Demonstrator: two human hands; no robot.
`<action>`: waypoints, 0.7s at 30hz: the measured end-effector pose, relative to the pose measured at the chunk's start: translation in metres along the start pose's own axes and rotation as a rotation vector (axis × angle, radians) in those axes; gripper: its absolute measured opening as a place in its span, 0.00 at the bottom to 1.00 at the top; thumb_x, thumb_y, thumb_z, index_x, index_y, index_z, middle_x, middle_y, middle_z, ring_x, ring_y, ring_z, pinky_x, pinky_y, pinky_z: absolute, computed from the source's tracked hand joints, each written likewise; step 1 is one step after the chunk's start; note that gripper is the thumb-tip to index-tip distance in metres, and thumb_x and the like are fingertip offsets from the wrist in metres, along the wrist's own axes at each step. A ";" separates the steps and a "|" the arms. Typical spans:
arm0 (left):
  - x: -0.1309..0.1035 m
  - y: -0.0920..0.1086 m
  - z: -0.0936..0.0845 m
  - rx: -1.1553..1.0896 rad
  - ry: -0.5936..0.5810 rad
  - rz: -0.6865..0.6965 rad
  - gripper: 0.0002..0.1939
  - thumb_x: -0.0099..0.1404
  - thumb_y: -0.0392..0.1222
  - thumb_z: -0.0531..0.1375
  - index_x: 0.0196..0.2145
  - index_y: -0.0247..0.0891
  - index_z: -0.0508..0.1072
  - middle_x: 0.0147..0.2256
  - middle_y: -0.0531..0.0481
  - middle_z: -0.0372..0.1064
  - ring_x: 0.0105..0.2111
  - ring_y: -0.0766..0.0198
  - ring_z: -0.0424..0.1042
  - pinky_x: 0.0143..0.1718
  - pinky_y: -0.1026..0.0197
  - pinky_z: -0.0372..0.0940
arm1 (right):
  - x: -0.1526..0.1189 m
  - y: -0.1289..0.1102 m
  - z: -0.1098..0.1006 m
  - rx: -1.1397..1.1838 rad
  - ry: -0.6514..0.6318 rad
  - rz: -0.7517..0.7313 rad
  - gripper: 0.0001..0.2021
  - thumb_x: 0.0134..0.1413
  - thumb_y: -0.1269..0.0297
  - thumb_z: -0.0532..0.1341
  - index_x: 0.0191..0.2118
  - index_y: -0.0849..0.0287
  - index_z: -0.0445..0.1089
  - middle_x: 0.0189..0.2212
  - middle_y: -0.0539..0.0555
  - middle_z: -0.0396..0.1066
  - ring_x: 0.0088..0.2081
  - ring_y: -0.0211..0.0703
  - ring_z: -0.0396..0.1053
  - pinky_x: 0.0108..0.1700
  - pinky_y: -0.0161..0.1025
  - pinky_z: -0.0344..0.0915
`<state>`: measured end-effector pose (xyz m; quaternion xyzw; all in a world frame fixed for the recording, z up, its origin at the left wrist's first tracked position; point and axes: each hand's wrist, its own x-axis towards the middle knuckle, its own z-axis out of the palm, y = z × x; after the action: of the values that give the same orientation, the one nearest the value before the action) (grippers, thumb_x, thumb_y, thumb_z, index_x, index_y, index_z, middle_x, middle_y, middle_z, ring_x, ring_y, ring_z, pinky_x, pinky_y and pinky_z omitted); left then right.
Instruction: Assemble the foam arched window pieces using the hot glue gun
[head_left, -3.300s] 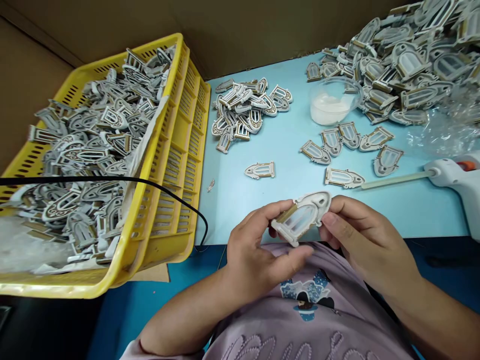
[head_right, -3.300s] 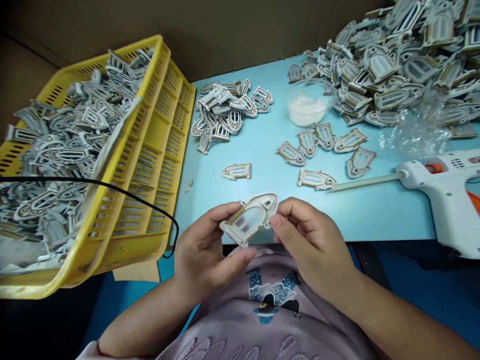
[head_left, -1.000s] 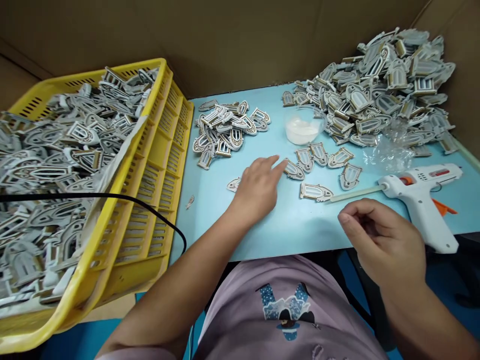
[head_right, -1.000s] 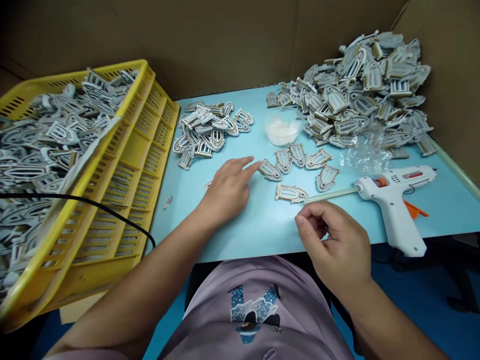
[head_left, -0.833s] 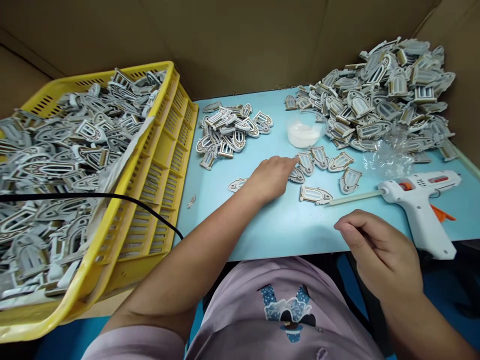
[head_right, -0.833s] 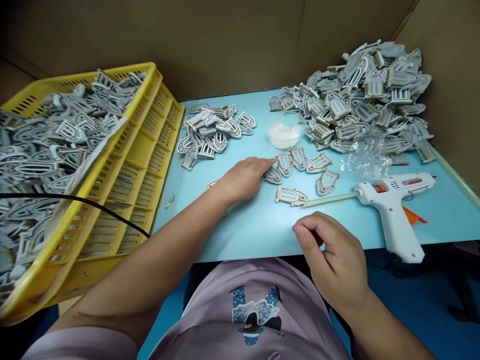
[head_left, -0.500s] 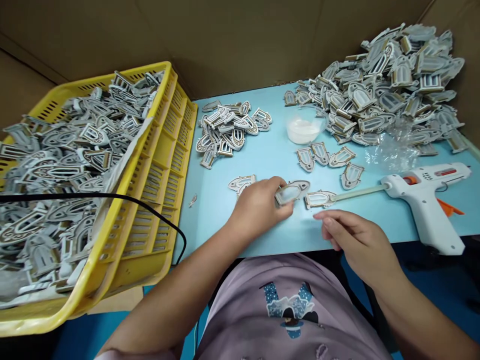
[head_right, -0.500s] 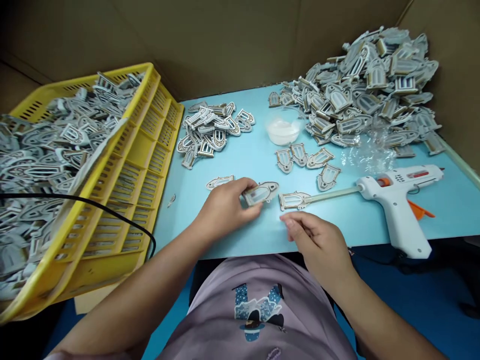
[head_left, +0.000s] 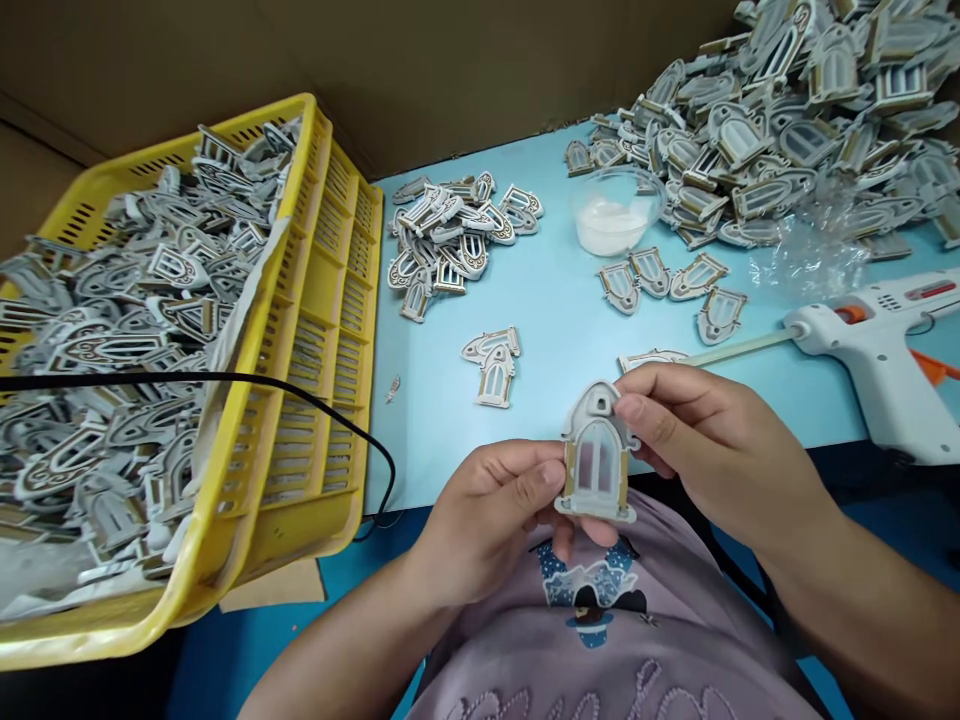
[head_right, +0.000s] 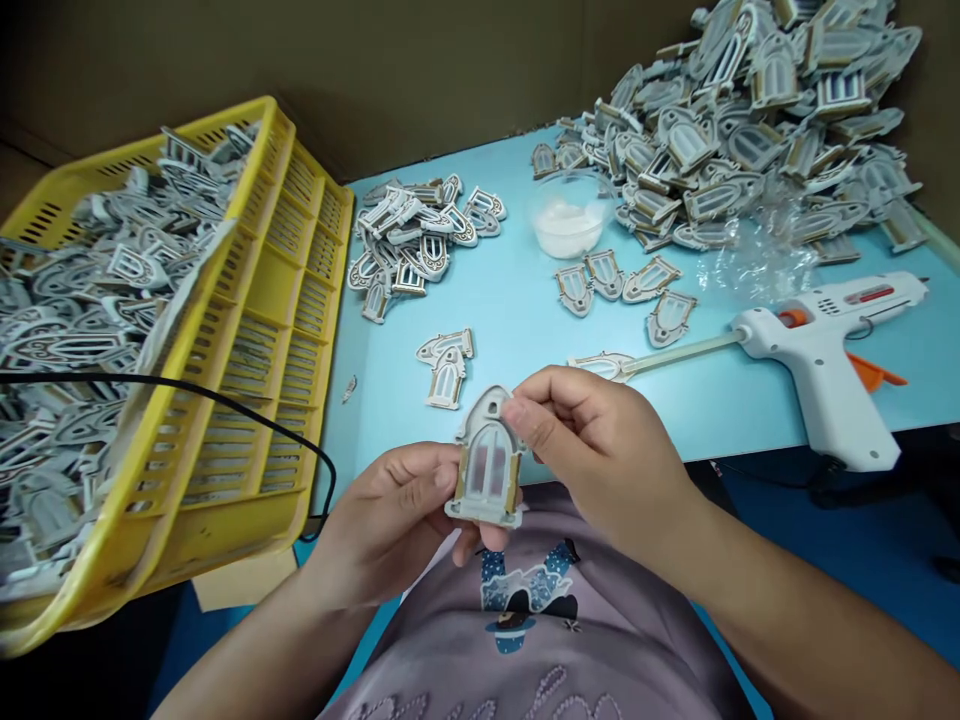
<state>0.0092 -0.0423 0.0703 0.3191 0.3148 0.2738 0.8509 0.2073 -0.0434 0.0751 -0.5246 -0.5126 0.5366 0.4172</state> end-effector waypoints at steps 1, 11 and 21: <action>-0.001 0.000 0.000 -0.020 0.012 0.010 0.15 0.69 0.48 0.62 0.36 0.31 0.80 0.30 0.43 0.79 0.27 0.67 0.76 0.26 0.70 0.66 | -0.001 0.000 0.001 -0.084 0.042 -0.047 0.10 0.64 0.54 0.60 0.38 0.56 0.72 0.25 0.46 0.66 0.23 0.31 0.62 0.24 0.30 0.61; 0.001 -0.021 -0.014 0.114 0.255 0.286 0.06 0.67 0.42 0.64 0.37 0.38 0.78 0.31 0.53 0.76 0.28 0.71 0.73 0.30 0.68 0.70 | -0.024 -0.010 0.025 -0.904 0.252 -0.709 0.02 0.59 0.71 0.65 0.38 0.62 0.75 0.28 0.53 0.74 0.33 0.40 0.71 0.38 0.38 0.66; 0.004 -0.024 -0.006 0.268 0.477 0.403 0.07 0.64 0.42 0.67 0.32 0.37 0.74 0.26 0.55 0.74 0.25 0.70 0.75 0.30 0.69 0.71 | -0.019 0.000 0.042 -1.011 0.286 -0.640 0.03 0.58 0.75 0.64 0.34 0.62 0.73 0.28 0.54 0.73 0.27 0.41 0.67 0.31 0.41 0.60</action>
<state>0.0140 -0.0529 0.0478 0.4110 0.4689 0.4596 0.6325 0.1677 -0.0672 0.0750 -0.5446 -0.7745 -0.0005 0.3217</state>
